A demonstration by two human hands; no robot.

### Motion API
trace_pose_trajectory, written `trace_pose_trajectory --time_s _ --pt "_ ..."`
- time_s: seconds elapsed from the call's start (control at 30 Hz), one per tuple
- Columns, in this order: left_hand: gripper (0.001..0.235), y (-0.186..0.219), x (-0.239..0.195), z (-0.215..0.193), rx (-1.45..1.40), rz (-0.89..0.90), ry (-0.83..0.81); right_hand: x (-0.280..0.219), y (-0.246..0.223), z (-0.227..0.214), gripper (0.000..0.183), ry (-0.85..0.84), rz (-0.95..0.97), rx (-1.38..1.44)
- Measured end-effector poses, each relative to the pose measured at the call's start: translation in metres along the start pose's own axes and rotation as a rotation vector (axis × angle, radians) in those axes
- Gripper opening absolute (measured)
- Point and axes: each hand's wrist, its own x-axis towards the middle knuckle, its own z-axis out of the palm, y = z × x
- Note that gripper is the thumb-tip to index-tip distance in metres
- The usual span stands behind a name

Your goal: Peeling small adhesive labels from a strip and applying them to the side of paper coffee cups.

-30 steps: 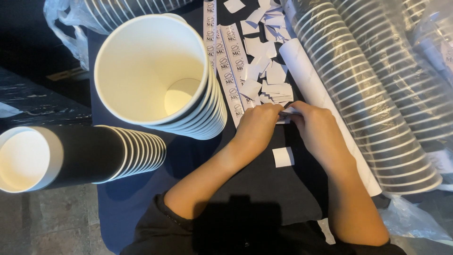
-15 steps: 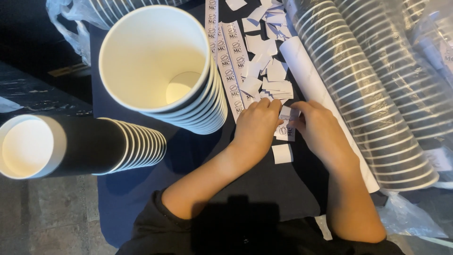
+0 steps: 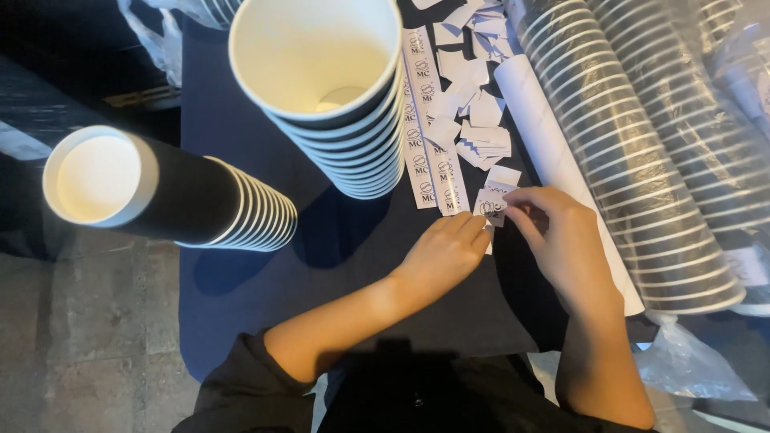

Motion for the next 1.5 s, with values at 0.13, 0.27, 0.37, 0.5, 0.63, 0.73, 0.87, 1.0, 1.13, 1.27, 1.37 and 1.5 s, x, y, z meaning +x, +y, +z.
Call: trace_pose_trajectory --time_s 0.13,0.27,0.37,0.5,0.63,0.73,0.87,1.0,1.13,1.27,1.37,1.5 --pt "0.052 -0.001 -0.011 -0.009 -0.282 -0.147 -0.132 -0.004 0.005 0.003 0.016 -0.051 -0.043 -0.001" --pt "0.014 0.004 -0.020 -0.002 -0.077 -0.080 -0.065 -0.007 0.001 0.005 0.018 -0.118 -0.097 -0.011" --pt "0.006 0.006 -0.015 -0.014 0.029 -0.023 0.070 0.003 -0.008 0.009 0.013 -0.068 -0.239 -0.100" --pt "0.007 0.006 -0.015 -0.018 0.051 -0.020 0.145 0.049 -0.007 0.020 0.021 0.030 -0.421 -0.258" --pt "0.004 -0.002 -0.020 -0.011 -0.065 -0.020 0.163 0.098 0.028 0.046 0.057 0.031 -0.400 -0.316" --pt "0.004 -0.002 -0.024 -0.014 -0.109 -0.043 0.167 0.107 0.038 0.058 0.055 -0.032 -0.344 -0.303" --pt "0.005 -0.005 -0.026 -0.014 -0.157 -0.086 0.161 0.092 0.040 0.050 0.041 -0.073 -0.320 -0.275" --pt "0.009 -0.008 -0.027 -0.018 -0.174 -0.144 0.147 0.077 0.019 0.034 0.033 -0.110 -0.280 -0.233" --pt "0.010 -0.009 -0.024 -0.028 -0.212 -0.178 0.141 0.071 0.020 0.037 0.034 -0.144 -0.303 -0.275" --pt "0.013 -0.012 -0.018 -0.039 -0.284 -0.223 0.147 0.058 0.007 0.024 0.029 -0.183 -0.270 -0.264" --pt "0.014 -0.013 -0.019 -0.036 -0.291 -0.222 0.146 0.071 0.016 0.032 0.019 -0.174 -0.312 -0.240" --pt "0.014 -0.014 -0.019 -0.039 -0.283 -0.234 0.145 0.066 0.025 0.022 0.021 -0.086 -0.314 -0.118"
